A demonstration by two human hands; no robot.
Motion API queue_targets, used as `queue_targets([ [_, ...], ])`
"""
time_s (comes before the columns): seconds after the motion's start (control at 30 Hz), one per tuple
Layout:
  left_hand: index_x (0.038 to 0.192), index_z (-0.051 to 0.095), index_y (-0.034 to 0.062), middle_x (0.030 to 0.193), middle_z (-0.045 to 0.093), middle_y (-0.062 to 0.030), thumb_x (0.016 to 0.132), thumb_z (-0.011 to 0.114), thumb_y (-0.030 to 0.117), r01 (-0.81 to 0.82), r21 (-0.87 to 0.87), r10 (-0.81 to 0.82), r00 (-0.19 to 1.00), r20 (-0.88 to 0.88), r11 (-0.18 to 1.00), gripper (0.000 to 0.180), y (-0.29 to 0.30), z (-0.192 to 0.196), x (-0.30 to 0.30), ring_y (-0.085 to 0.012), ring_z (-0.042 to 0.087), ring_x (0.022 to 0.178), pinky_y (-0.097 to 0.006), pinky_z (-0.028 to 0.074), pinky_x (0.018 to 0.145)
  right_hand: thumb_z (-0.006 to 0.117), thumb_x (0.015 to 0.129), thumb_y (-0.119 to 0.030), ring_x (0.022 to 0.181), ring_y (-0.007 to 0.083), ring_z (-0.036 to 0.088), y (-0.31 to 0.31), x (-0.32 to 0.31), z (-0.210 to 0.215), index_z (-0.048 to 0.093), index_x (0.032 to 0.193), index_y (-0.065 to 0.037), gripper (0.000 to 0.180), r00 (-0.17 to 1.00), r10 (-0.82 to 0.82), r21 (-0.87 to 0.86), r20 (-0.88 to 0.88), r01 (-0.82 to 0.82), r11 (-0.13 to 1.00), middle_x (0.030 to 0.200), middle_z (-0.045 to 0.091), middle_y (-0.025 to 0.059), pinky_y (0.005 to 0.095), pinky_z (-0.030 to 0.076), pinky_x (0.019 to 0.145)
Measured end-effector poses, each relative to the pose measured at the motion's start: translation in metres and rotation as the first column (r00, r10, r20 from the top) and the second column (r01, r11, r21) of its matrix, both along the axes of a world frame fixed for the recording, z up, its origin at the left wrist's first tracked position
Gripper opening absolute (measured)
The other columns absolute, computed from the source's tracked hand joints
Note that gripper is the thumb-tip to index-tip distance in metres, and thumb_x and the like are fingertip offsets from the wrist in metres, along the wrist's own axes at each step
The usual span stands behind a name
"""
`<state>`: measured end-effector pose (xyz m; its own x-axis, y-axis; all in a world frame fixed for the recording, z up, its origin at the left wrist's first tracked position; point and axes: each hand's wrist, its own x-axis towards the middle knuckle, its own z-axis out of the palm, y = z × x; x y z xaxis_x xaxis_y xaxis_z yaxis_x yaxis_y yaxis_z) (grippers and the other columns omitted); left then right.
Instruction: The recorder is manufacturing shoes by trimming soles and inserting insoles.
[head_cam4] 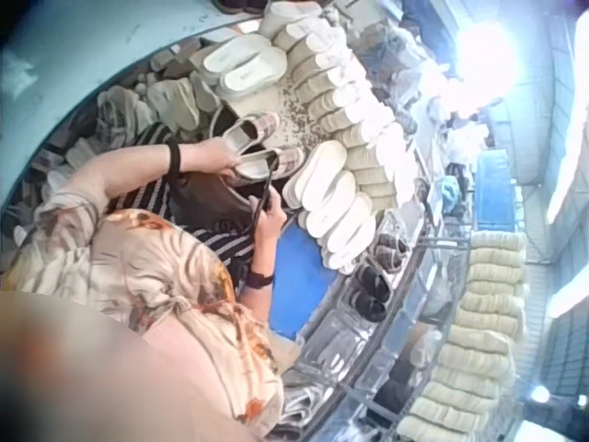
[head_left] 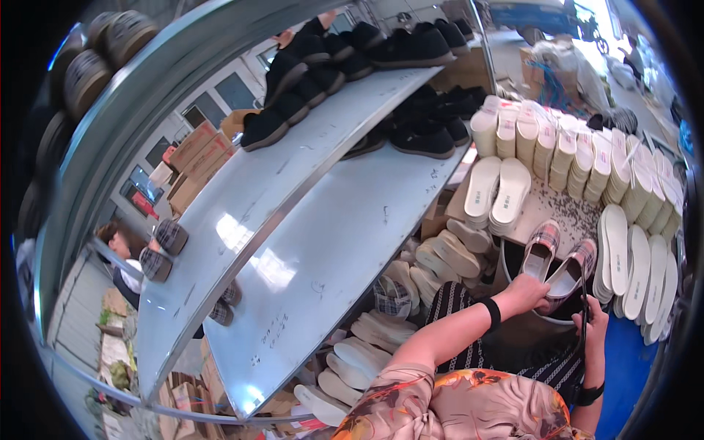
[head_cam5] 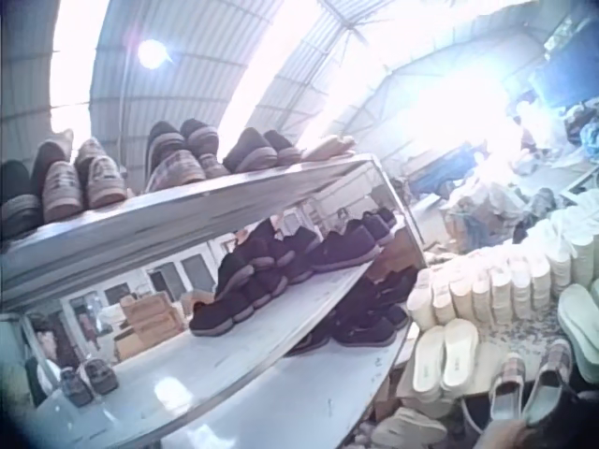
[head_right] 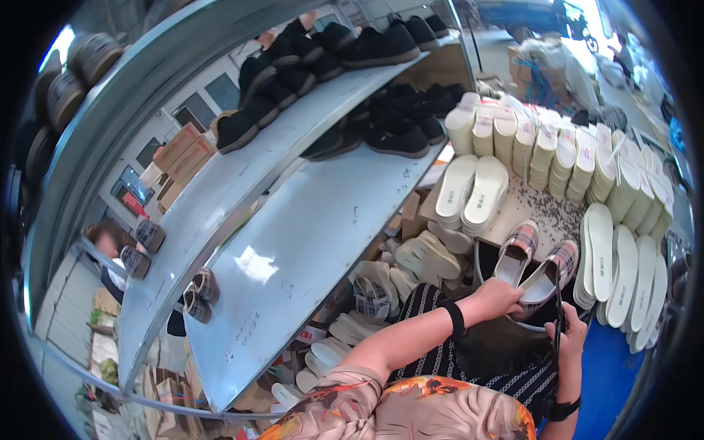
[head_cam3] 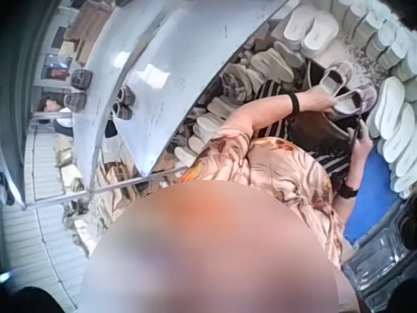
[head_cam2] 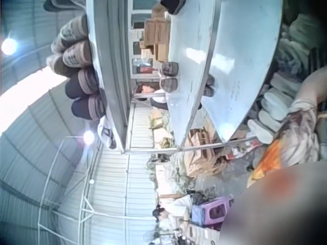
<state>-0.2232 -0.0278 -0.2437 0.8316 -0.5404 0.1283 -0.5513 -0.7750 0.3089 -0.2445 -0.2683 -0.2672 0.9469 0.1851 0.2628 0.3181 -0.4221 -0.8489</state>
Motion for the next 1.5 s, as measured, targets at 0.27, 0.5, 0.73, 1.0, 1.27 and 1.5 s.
queue_targets([
  [0.27, 0.08, 0.066, 0.0029, 0.065, 0.063, -0.007, 0.081, 0.065, 0.025, -0.304, -0.486, 0.253, 0.953, -0.169, 0.819, 0.022, 0.079, 0.228, -0.127, -0.0096, 0.057, 0.056, -0.026, 0.044, 0.051, 0.055, 0.079, -0.006, 0.037, 0.0037, 0.038, -0.016, -0.004, 0.012, 0.051, 0.117, -0.004, 0.038, 0.989, -0.075, 0.377, -0.125, 0.117, 0.919, 0.06, 0.049, -0.0007, 0.017, 0.027, 0.034],
  [0.5, 0.069, 0.058, 0.0016, 0.062, 0.049, 0.006, 0.089, 0.057, 0.027, -0.635, -0.35, 0.724, 0.616, 0.31, 0.689, 0.033, 0.164, 0.407, -0.223, -0.0013, 0.039, 0.056, -0.02, 0.033, 0.049, 0.053, 0.07, -0.001, 0.033, 0.0069, 0.04, 0.018, -0.004, 0.028, 0.052, 0.114, -0.003, 0.044, 0.941, 0.028, 0.409, -0.338, 0.12, 0.904, 0.055, 0.052, 0.0029, 0.0194, 0.029, 0.031],
  [0.73, 0.099, 0.057, -0.0026, 0.087, 0.063, -0.0201, 0.074, 0.066, 0.031, -0.947, 0.099, 0.824, 0.314, 0.471, 0.305, 0.043, 0.35, 0.413, -0.187, -0.0315, 0.062, 0.083, -0.038, 0.048, 0.068, 0.074, 0.067, -0.017, 0.042, 0.0089, 0.051, 0.02, -0.022, 0.053, 0.052, 0.114, -0.003, 0.054, 0.877, 0.18, 0.289, -0.444, -0.05, 0.956, 0.054, 0.053, 0.0043, 0.0217, 0.038, 0.036],
  [1.0, 0.113, 0.054, 0.0049, 0.105, 0.057, -0.0176, 0.079, 0.062, 0.011, -0.214, 0.207, 0.239, 0.965, -0.106, 0.955, 0.035, 0.151, 0.279, -0.081, -0.0326, 0.055, 0.098, -0.037, 0.044, 0.083, 0.071, 0.071, -0.017, 0.076, 0.0123, 0.059, -0.053, -0.009, 0.064, 0.051, 0.117, -0.004, 0.052, 0.902, 0.036, 0.143, -0.431, 0.029, 0.989, 0.088, 0.062, 0.0074, 0.0243, 0.046, 0.068],
  [1.27, 0.111, 0.053, -0.0009, 0.099, 0.059, -0.0185, 0.083, 0.061, 0.014, 0.188, -0.221, -0.28, 0.802, -0.528, 0.957, 0.033, -0.022, 0.027, 0.013, -0.033, 0.058, 0.087, -0.036, 0.047, 0.075, 0.063, 0.064, -0.003, 0.079, 0.0239, 0.062, -0.264, 0.097, 0.064, 0.051, 0.115, -0.006, 0.052, 0.618, -0.784, 0.086, 0.053, 0.779, 0.621, 0.091, 0.064, 0.0129, 0.0357, 0.047, 0.07],
  [1.5, 0.099, 0.061, 0.007, 0.087, 0.062, -0.0139, 0.086, 0.054, 0.022, 0.052, -0.003, -0.048, 0.915, -0.401, 0.999, 0.022, -0.025, -0.08, 0.032, -0.0336, 0.059, 0.081, -0.041, 0.047, 0.07, 0.048, 0.073, -0.004, 0.094, 0.0345, 0.059, -0.404, 0.213, 0.056, 0.024, 0.134, -0.015, 0.067, 0.374, -0.864, -0.466, 0.338, 0.864, 0.192, 0.101, 0.061, 0.0188, 0.0432, 0.046, 0.078],
])
